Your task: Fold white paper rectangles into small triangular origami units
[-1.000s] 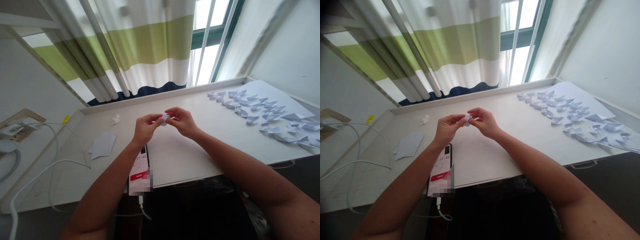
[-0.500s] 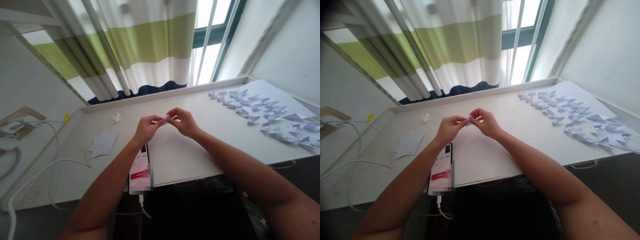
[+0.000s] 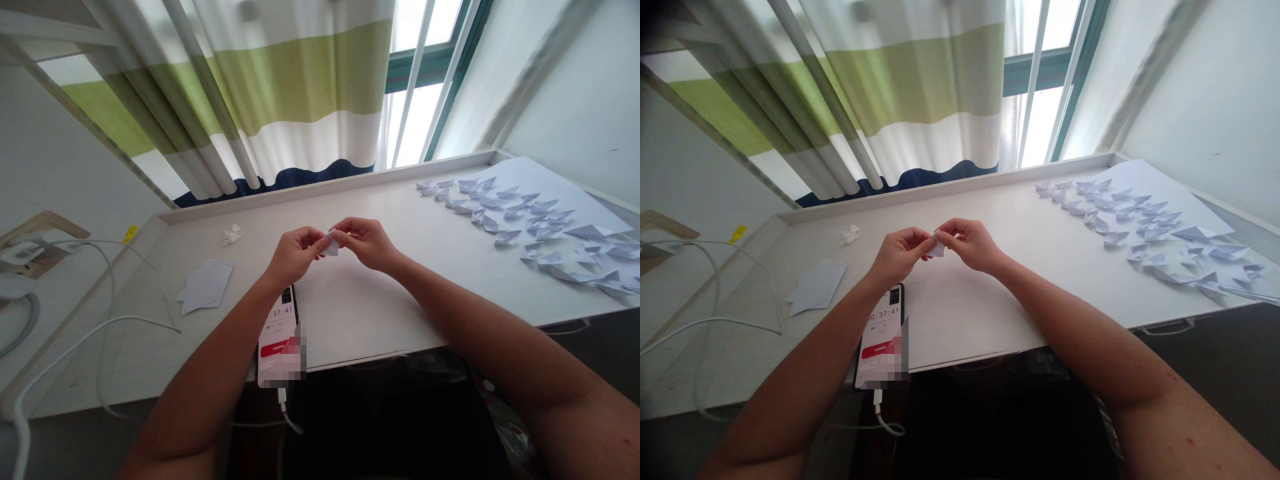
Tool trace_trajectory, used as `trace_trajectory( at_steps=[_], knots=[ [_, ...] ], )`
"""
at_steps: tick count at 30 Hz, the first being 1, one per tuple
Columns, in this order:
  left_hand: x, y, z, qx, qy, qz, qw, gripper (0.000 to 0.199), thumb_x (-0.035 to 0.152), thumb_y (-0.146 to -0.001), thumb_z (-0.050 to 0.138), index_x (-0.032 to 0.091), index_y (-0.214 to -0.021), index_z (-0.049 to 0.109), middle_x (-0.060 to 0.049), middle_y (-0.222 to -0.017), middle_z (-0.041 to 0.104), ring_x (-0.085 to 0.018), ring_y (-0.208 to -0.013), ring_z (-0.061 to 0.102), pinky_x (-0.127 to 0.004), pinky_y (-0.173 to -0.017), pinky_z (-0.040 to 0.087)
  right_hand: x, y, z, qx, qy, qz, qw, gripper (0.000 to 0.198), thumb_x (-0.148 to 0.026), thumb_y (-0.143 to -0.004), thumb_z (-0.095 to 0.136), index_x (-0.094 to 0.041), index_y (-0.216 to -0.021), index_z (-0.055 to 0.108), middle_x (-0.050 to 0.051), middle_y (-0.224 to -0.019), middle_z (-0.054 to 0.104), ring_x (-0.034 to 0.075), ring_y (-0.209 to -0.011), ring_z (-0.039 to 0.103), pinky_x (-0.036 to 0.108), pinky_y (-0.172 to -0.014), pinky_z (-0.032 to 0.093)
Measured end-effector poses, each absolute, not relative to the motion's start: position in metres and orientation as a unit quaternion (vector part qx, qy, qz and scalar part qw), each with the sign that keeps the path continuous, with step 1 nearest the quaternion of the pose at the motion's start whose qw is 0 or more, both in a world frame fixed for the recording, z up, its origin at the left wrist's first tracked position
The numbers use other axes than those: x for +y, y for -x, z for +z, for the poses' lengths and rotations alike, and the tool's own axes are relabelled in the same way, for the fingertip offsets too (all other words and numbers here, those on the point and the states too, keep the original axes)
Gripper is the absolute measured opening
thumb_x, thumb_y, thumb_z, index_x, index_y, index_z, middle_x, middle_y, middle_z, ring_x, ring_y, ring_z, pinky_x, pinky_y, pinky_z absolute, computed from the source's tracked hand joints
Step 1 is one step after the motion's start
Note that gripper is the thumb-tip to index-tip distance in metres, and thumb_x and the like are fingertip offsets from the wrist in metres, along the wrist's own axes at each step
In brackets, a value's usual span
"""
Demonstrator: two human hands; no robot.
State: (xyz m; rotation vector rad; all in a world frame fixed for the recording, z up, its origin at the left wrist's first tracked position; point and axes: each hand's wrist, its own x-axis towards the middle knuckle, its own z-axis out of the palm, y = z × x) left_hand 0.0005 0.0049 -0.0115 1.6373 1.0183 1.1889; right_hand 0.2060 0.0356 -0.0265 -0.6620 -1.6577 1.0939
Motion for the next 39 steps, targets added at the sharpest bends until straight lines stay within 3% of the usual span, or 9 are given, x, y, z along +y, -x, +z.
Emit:
trace_trajectory(
  at_steps=[7, 11, 15, 18, 24, 29, 35, 39],
  knots=[
    [-0.001, -0.005, -0.008, 0.376, -0.633, 0.459, 0.497, 0.047, 0.053, -0.088, 0.089, 0.015, -0.113, 0.077, -0.012, -0.104, 0.086, -0.025, -0.091, 0.083, -0.036, -0.076, 0.065, 0.039, -0.206, -0.025, -0.643, 0.272, 0.483, 0.529, 0.055, -0.074, -0.084, 0.086, -0.020, -0.087, 0.073, 0.003, -0.078, 0.075, 0.016, -0.068, 0.066, 0.033, -0.064, 0.059],
    [-0.002, -0.005, -0.006, 0.372, -0.615, 0.464, 0.519, 0.048, 0.048, -0.085, 0.093, 0.016, -0.115, 0.075, -0.011, -0.104, 0.086, -0.026, -0.089, 0.084, -0.038, -0.077, 0.066, 0.042, -0.205, -0.029, -0.629, 0.271, 0.486, 0.543, 0.055, -0.074, -0.085, 0.085, -0.021, -0.092, 0.071, 0.002, -0.078, 0.072, 0.016, -0.066, 0.065, 0.031, -0.062, 0.058],
    [0.000, -0.005, -0.009, 0.400, -0.602, 0.498, 0.479, 0.049, 0.045, -0.083, 0.094, 0.015, -0.116, 0.074, -0.010, -0.095, 0.086, -0.026, -0.088, 0.084, -0.039, -0.078, 0.067, 0.043, -0.203, -0.034, -0.646, 0.283, 0.439, 0.557, 0.057, -0.072, -0.085, 0.086, -0.023, -0.110, 0.070, -0.001, -0.080, 0.067, 0.017, -0.071, 0.066, 0.032, -0.063, 0.058],
    [0.002, -0.006, -0.011, 0.411, -0.599, 0.518, 0.452, 0.044, 0.040, -0.084, 0.091, 0.016, -0.117, 0.075, -0.009, -0.095, 0.086, -0.026, -0.093, 0.083, -0.039, -0.081, 0.067, 0.042, -0.203, -0.036, -0.669, 0.290, 0.406, 0.551, 0.053, -0.069, -0.089, 0.083, -0.024, -0.112, 0.069, -0.002, -0.079, 0.065, 0.017, -0.072, 0.066, 0.032, -0.065, 0.058],
    [-0.001, -0.007, -0.007, 0.417, -0.632, 0.508, 0.410, 0.032, 0.023, -0.089, 0.080, 0.016, -0.119, 0.072, -0.009, -0.097, 0.086, -0.020, -0.082, 0.080, -0.033, -0.076, 0.062, 0.037, -0.208, -0.030, -0.727, 0.282, 0.300, 0.550, 0.038, -0.058, -0.097, 0.079, -0.029, -0.121, 0.076, 0.007, -0.112, 0.077, 0.025, -0.103, 0.074, 0.041, -0.085, 0.065],
    [0.001, -0.007, -0.010, 0.381, -0.649, 0.513, 0.413, 0.037, 0.020, -0.087, 0.080, 0.018, -0.121, 0.066, -0.004, -0.090, 0.083, -0.017, -0.078, 0.076, -0.032, -0.078, 0.060, 0.039, -0.206, -0.033, -0.725, 0.287, 0.350, 0.519, 0.037, -0.060, -0.100, 0.075, -0.026, -0.113, 0.080, 0.006, -0.101, 0.083, 0.024, -0.093, 0.078, 0.043, -0.085, 0.065],
    [0.001, -0.006, -0.015, 0.373, -0.675, 0.493, 0.402, 0.046, 0.018, -0.087, 0.081, 0.021, -0.129, 0.063, -0.005, -0.101, 0.084, -0.011, -0.068, 0.065, -0.027, -0.068, 0.054, 0.039, -0.205, -0.034, -0.700, 0.292, 0.404, 0.512, 0.049, -0.069, -0.090, 0.082, -0.023, -0.106, 0.082, 0.008, -0.099, 0.085, 0.025, -0.090, 0.080, 0.043, -0.084, 0.065],
    [-0.001, -0.008, -0.014, 0.374, -0.650, 0.501, 0.431, 0.046, 0.023, -0.087, 0.082, 0.021, -0.127, 0.060, -0.006, -0.102, 0.084, -0.014, -0.074, 0.070, -0.030, -0.073, 0.058, 0.037, -0.204, -0.031, -0.678, 0.299, 0.407, 0.534, 0.049, -0.070, -0.083, 0.088, -0.022, -0.095, 0.084, 0.008, -0.092, 0.084, 0.025, -0.086, 0.079, 0.042, -0.081, 0.065]
  ],
)
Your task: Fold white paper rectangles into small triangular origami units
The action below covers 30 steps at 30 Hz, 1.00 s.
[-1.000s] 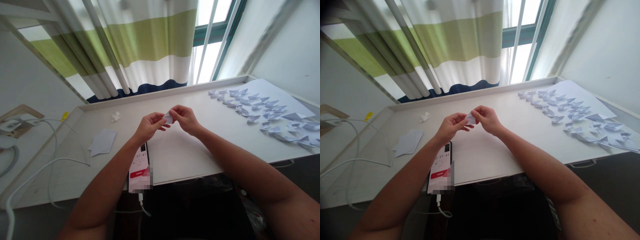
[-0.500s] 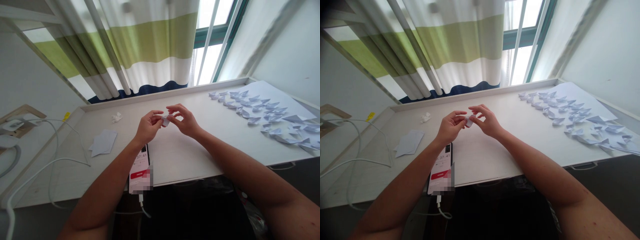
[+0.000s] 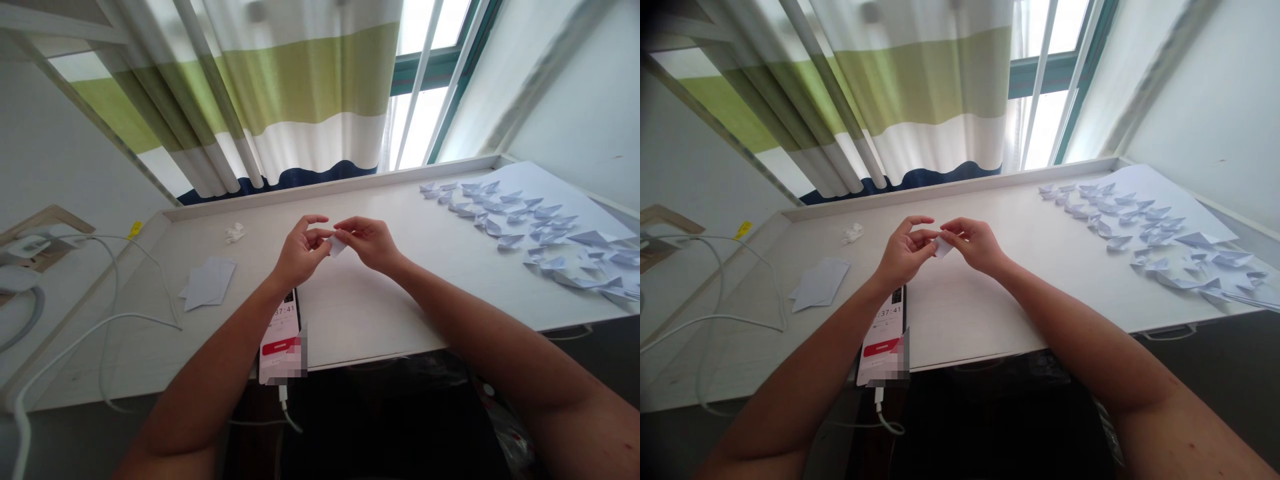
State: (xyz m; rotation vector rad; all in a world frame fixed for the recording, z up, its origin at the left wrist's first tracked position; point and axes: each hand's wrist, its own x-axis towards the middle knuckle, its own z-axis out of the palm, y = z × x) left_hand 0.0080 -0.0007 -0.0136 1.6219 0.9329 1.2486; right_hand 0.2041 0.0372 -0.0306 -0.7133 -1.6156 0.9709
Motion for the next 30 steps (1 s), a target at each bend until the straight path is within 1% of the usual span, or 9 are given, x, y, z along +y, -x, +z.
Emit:
trace_trajectory(
  at_steps=[3, 6, 8, 11, 13, 16, 20, 25, 30],
  knots=[
    [-0.0011, -0.0089, -0.0120, 0.384, -0.626, 0.515, 0.444, 0.051, 0.026, -0.083, 0.089, 0.022, -0.125, 0.060, -0.005, -0.101, 0.082, -0.015, -0.079, 0.073, -0.030, -0.076, 0.059, 0.0373, -0.2035, -0.0283, -0.655, 0.303, 0.417, 0.552, 0.049, -0.069, -0.078, 0.092, -0.022, -0.087, 0.082, 0.006, -0.087, 0.082, 0.024, -0.082, 0.076, 0.040, -0.076, 0.064],
    [0.0001, -0.0072, -0.0109, 0.411, -0.607, 0.519, 0.440, 0.056, 0.029, -0.078, 0.095, 0.021, -0.123, 0.063, -0.003, -0.096, 0.081, -0.015, -0.078, 0.073, -0.029, -0.074, 0.058, 0.0385, -0.2032, -0.0269, -0.624, 0.298, 0.450, 0.564, 0.051, -0.069, -0.073, 0.095, -0.021, -0.083, 0.080, 0.005, -0.083, 0.080, 0.021, -0.078, 0.072, 0.038, -0.073, 0.062],
    [0.0014, -0.0054, -0.0106, 0.417, -0.613, 0.505, 0.442, 0.051, 0.035, -0.078, 0.096, 0.020, -0.118, 0.068, -0.003, -0.092, 0.081, -0.016, -0.077, 0.073, -0.029, -0.072, 0.056, 0.0393, -0.2033, -0.0264, -0.604, 0.292, 0.481, 0.564, 0.053, -0.070, -0.070, 0.097, -0.021, -0.082, 0.079, 0.005, -0.081, 0.079, 0.020, -0.076, 0.071, 0.037, -0.073, 0.061],
    [0.0033, -0.0036, -0.0104, 0.406, -0.625, 0.493, 0.449, 0.040, 0.046, -0.080, 0.094, 0.017, -0.101, 0.077, -0.005, -0.085, 0.080, -0.017, -0.076, 0.072, -0.029, -0.069, 0.054, 0.0399, -0.2037, -0.0259, -0.587, 0.294, 0.512, 0.554, 0.054, -0.070, -0.070, 0.097, -0.021, -0.083, 0.078, 0.004, -0.081, 0.078, 0.019, -0.075, 0.070, 0.037, -0.073, 0.061],
    [0.0043, -0.0029, -0.0099, 0.403, -0.623, 0.499, 0.447, 0.039, 0.053, -0.082, 0.092, 0.018, -0.094, 0.080, -0.005, -0.083, 0.079, -0.018, -0.077, 0.072, -0.030, -0.067, 0.054, 0.0399, -0.2039, -0.0253, -0.581, 0.299, 0.518, 0.553, 0.056, -0.072, -0.070, 0.096, -0.021, -0.083, 0.077, 0.004, -0.081, 0.077, 0.019, -0.075, 0.070, 0.037, -0.073, 0.061],
    [0.0048, -0.0021, -0.0087, 0.409, -0.616, 0.505, 0.445, 0.041, 0.057, -0.084, 0.090, 0.018, -0.093, 0.081, -0.006, -0.082, 0.079, -0.019, -0.077, 0.072, -0.030, -0.067, 0.056, 0.0395, -0.2039, -0.0244, -0.579, 0.302, 0.516, 0.555, 0.057, -0.073, -0.069, 0.096, -0.022, -0.083, 0.076, 0.004, -0.081, 0.077, 0.019, -0.075, 0.068, 0.036, -0.071, 0.060],
    [0.0042, -0.0014, -0.0076, 0.421, -0.602, 0.505, 0.453, 0.043, 0.058, -0.082, 0.092, 0.017, -0.092, 0.079, -0.006, -0.081, 0.079, -0.018, -0.075, 0.074, -0.030, -0.068, 0.056, 0.0393, -0.2042, -0.0239, -0.584, 0.300, 0.519, 0.548, 0.057, -0.071, -0.070, 0.097, -0.021, -0.084, 0.076, 0.004, -0.081, 0.076, 0.018, -0.073, 0.066, 0.035, -0.070, 0.060],
    [0.0045, -0.0011, -0.0073, 0.422, -0.600, 0.505, 0.455, 0.046, 0.060, -0.081, 0.093, 0.017, -0.086, 0.077, -0.005, -0.077, 0.077, -0.018, -0.072, 0.074, -0.030, -0.067, 0.056, 0.0406, -0.2056, -0.0247, -0.582, 0.293, 0.527, 0.546, 0.056, -0.069, -0.072, 0.097, -0.019, -0.083, 0.075, 0.003, -0.079, 0.074, 0.016, -0.070, 0.065, 0.033, -0.067, 0.059],
    [0.0064, 0.0008, -0.0084, 0.418, -0.599, 0.509, 0.455, 0.046, 0.060, -0.082, 0.092, 0.017, -0.087, 0.076, -0.004, -0.077, 0.077, -0.017, -0.070, 0.074, -0.029, -0.066, 0.056, 0.0410, -0.2058, -0.0254, -0.587, 0.285, 0.549, 0.522, 0.054, -0.067, -0.075, 0.096, -0.019, -0.088, 0.074, 0.003, -0.081, 0.076, 0.017, -0.073, 0.069, 0.034, -0.068, 0.063]
  ],
)
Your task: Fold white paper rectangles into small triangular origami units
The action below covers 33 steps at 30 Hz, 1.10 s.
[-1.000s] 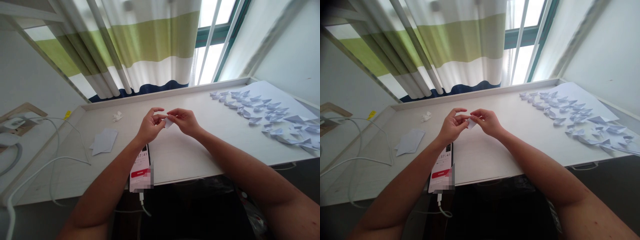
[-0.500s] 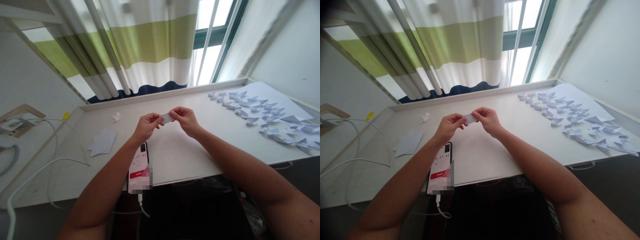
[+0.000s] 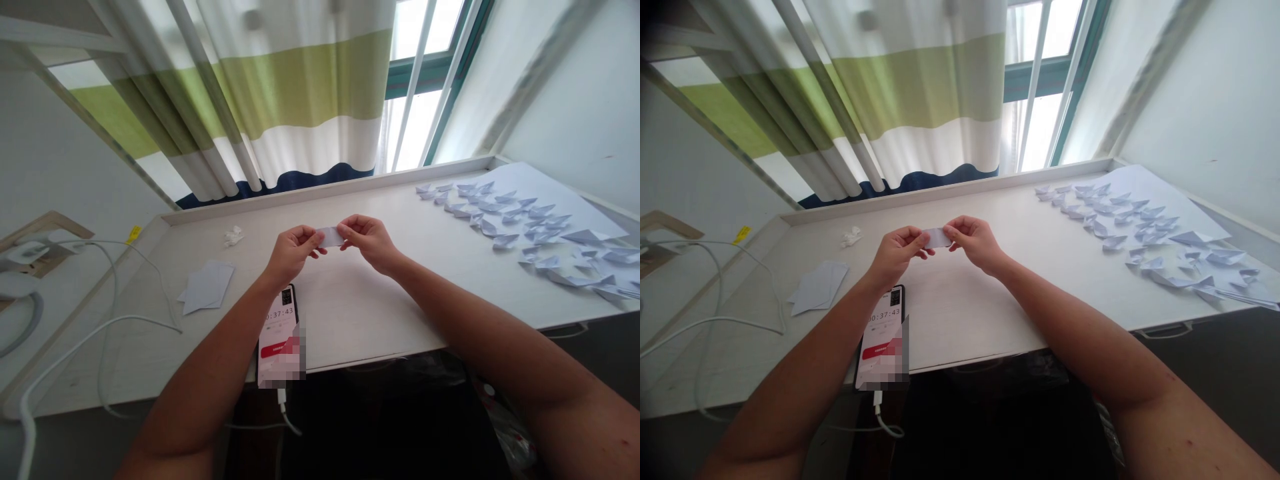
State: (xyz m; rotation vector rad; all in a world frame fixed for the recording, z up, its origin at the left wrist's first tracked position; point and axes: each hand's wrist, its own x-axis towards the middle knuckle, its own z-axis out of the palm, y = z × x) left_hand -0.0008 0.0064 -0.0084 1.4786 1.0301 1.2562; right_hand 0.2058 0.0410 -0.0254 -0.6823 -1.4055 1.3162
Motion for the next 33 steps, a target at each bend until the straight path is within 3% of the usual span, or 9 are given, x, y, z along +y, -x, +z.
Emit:
trace_trajectory(
  at_steps=[8, 14, 21, 26, 30, 33],
  knots=[
    [0.0068, 0.0023, -0.0086, 0.424, -0.593, 0.514, 0.453, 0.040, 0.054, -0.085, 0.091, 0.018, -0.090, 0.076, -0.005, -0.081, 0.079, -0.018, -0.072, 0.075, -0.030, -0.067, 0.057, 0.0401, -0.2071, -0.0247, -0.583, 0.270, 0.574, 0.508, 0.058, -0.062, -0.072, 0.099, -0.024, -0.107, 0.074, -0.001, -0.082, 0.079, 0.017, -0.072, 0.075, 0.033, -0.068, 0.064],
    [0.0046, 0.0010, -0.0063, 0.429, -0.583, 0.505, 0.471, 0.042, 0.045, -0.082, 0.093, 0.019, -0.105, 0.069, -0.002, -0.081, 0.079, -0.018, -0.072, 0.077, -0.030, -0.068, 0.058, 0.0374, -0.2076, -0.0227, -0.600, 0.268, 0.552, 0.513, 0.055, -0.065, -0.074, 0.096, -0.023, -0.105, 0.078, 0.000, -0.080, 0.080, 0.017, -0.068, 0.074, 0.034, -0.068, 0.064],
    [0.0051, 0.0012, -0.0061, 0.426, -0.580, 0.521, 0.459, 0.036, 0.037, -0.083, 0.090, 0.021, -0.103, 0.065, 0.002, -0.081, 0.075, -0.018, -0.074, 0.078, -0.029, -0.069, 0.059, 0.0369, -0.2065, -0.0252, -0.624, 0.265, 0.526, 0.514, 0.055, -0.063, -0.080, 0.093, -0.023, -0.113, 0.078, -0.001, -0.078, 0.078, 0.017, -0.066, 0.074, 0.035, -0.067, 0.064],
    [0.0079, 0.0021, -0.0088, 0.434, -0.581, 0.527, 0.444, 0.037, 0.038, -0.083, 0.088, 0.019, -0.109, 0.069, -0.001, -0.086, 0.077, -0.019, -0.077, 0.078, -0.030, -0.069, 0.060, 0.0403, -0.2052, -0.0293, -0.641, 0.275, 0.492, 0.521, 0.051, -0.065, -0.082, 0.090, -0.022, -0.107, 0.077, 0.003, -0.087, 0.080, 0.021, -0.079, 0.076, 0.038, -0.072, 0.065],
    [0.0086, 0.0013, -0.0112, 0.432, -0.587, 0.535, 0.427, 0.037, 0.041, -0.082, 0.090, 0.018, -0.103, 0.070, -0.004, -0.090, 0.079, -0.019, -0.080, 0.078, -0.030, -0.069, 0.062, 0.0427, -0.2055, -0.0309, -0.684, 0.305, 0.382, 0.542, 0.040, -0.062, -0.086, 0.087, -0.024, -0.092, 0.078, 0.006, -0.099, 0.079, 0.025, -0.096, 0.075, 0.047, -0.092, 0.063],
    [0.0073, 0.0000, -0.0116, 0.420, -0.599, 0.531, 0.427, 0.037, 0.042, -0.081, 0.092, 0.018, -0.096, 0.068, -0.004, -0.090, 0.078, -0.020, -0.083, 0.078, -0.031, -0.069, 0.064, 0.0426, -0.2071, -0.0297, -0.722, 0.323, 0.306, 0.530, 0.037, -0.060, -0.088, 0.087, -0.024, -0.088, 0.079, 0.007, -0.100, 0.077, 0.026, -0.097, 0.073, 0.047, -0.090, 0.060]
  ],
)
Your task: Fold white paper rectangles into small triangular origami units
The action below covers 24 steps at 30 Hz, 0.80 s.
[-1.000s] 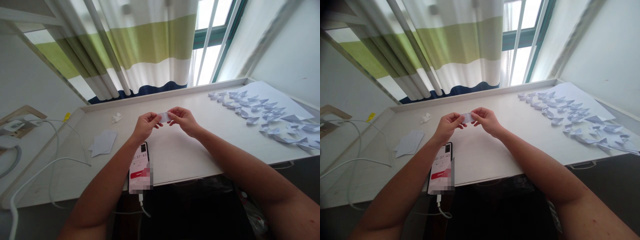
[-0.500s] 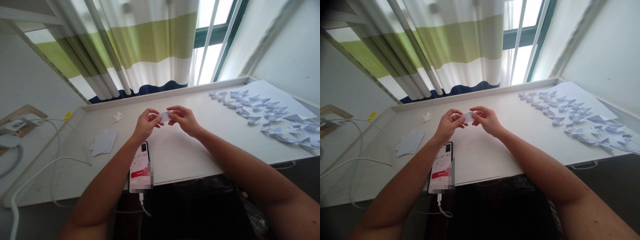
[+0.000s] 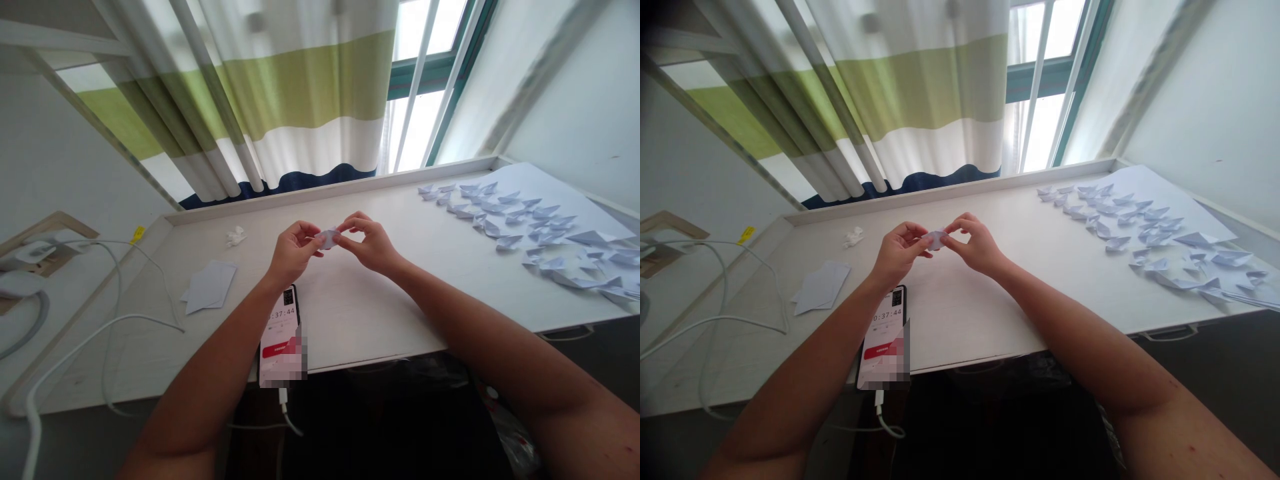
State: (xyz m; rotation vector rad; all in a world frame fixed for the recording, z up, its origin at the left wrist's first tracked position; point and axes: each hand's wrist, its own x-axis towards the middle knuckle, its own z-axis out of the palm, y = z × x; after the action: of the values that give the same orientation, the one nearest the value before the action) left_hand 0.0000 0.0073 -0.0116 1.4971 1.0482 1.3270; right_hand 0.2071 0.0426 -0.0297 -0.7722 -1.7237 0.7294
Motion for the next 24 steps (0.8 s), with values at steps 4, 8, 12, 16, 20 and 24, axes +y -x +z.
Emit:
trace_trajectory(
  at_steps=[4, 8, 12, 16, 20, 24],
  knots=[
    [0.0057, 0.0006, -0.0100, 0.409, -0.646, 0.503, 0.402, 0.032, 0.040, -0.087, 0.087, 0.020, -0.108, 0.073, -0.006, -0.098, 0.079, -0.021, -0.090, 0.077, -0.032, -0.072, 0.063, 0.0386, -0.2092, -0.0252, -0.723, 0.333, 0.319, 0.514, 0.038, -0.060, -0.090, 0.084, -0.023, -0.085, 0.076, 0.006, -0.091, 0.078, 0.023, -0.084, 0.070, 0.040, -0.077, 0.058],
    [0.0052, 0.0028, -0.0094, 0.431, -0.684, 0.473, 0.351, 0.043, 0.039, -0.089, 0.084, 0.025, -0.129, 0.075, -0.010, -0.121, 0.078, -0.026, -0.112, 0.073, -0.035, -0.083, 0.062, 0.0344, -0.2095, -0.0215, -0.706, 0.324, 0.357, 0.519, 0.038, -0.058, -0.092, 0.083, -0.023, -0.088, 0.073, 0.006, -0.093, 0.081, 0.024, -0.089, 0.073, 0.041, -0.084, 0.058],
    [0.0040, 0.0041, -0.0093, 0.433, -0.698, 0.477, 0.313, 0.049, 0.040, -0.086, 0.088, 0.030, -0.132, 0.073, -0.011, -0.152, 0.065, -0.032, -0.141, 0.061, -0.047, -0.108, 0.056, 0.0355, -0.2084, -0.0230, -0.680, 0.299, 0.416, 0.524, 0.044, -0.061, -0.087, 0.087, -0.022, -0.084, 0.066, 0.005, -0.087, 0.077, 0.023, -0.085, 0.071, 0.039, -0.082, 0.057],
    [0.0039, 0.0048, -0.0085, 0.427, -0.706, 0.483, 0.293, 0.028, 0.045, -0.085, 0.089, 0.021, -0.092, 0.076, -0.011, -0.136, 0.074, -0.029, -0.122, 0.070, -0.041, -0.099, 0.057, 0.0392, -0.2058, -0.0271, -0.643, 0.282, 0.471, 0.534, 0.052, -0.067, -0.082, 0.090, -0.023, -0.085, 0.063, 0.001, -0.077, 0.072, 0.018, -0.073, 0.066, 0.035, -0.070, 0.055],
    [0.0053, 0.0043, -0.0081, 0.450, -0.663, 0.490, 0.343, 0.039, 0.051, -0.085, 0.089, 0.019, -0.077, 0.070, -0.004, -0.080, 0.076, -0.020, -0.076, 0.072, -0.031, -0.071, 0.054, 0.0397, -0.2026, -0.0291, -0.617, 0.266, 0.488, 0.557, 0.058, -0.072, -0.077, 0.092, -0.023, -0.084, 0.063, 0.001, -0.075, 0.073, 0.018, -0.071, 0.069, 0.034, -0.069, 0.057],
    [0.0066, 0.0036, -0.0079, 0.449, -0.605, 0.512, 0.412, 0.043, 0.048, -0.078, 0.096, 0.020, -0.094, 0.069, -0.001, -0.072, 0.077, -0.021, -0.064, 0.076, -0.031, -0.067, 0.055, 0.0384, -0.2022, -0.0287, -0.611, 0.263, 0.499, 0.555, 0.055, -0.070, -0.077, 0.093, -0.022, -0.086, 0.066, 0.003, -0.078, 0.077, 0.020, -0.076, 0.074, 0.037, -0.074, 0.061]
  ],
)
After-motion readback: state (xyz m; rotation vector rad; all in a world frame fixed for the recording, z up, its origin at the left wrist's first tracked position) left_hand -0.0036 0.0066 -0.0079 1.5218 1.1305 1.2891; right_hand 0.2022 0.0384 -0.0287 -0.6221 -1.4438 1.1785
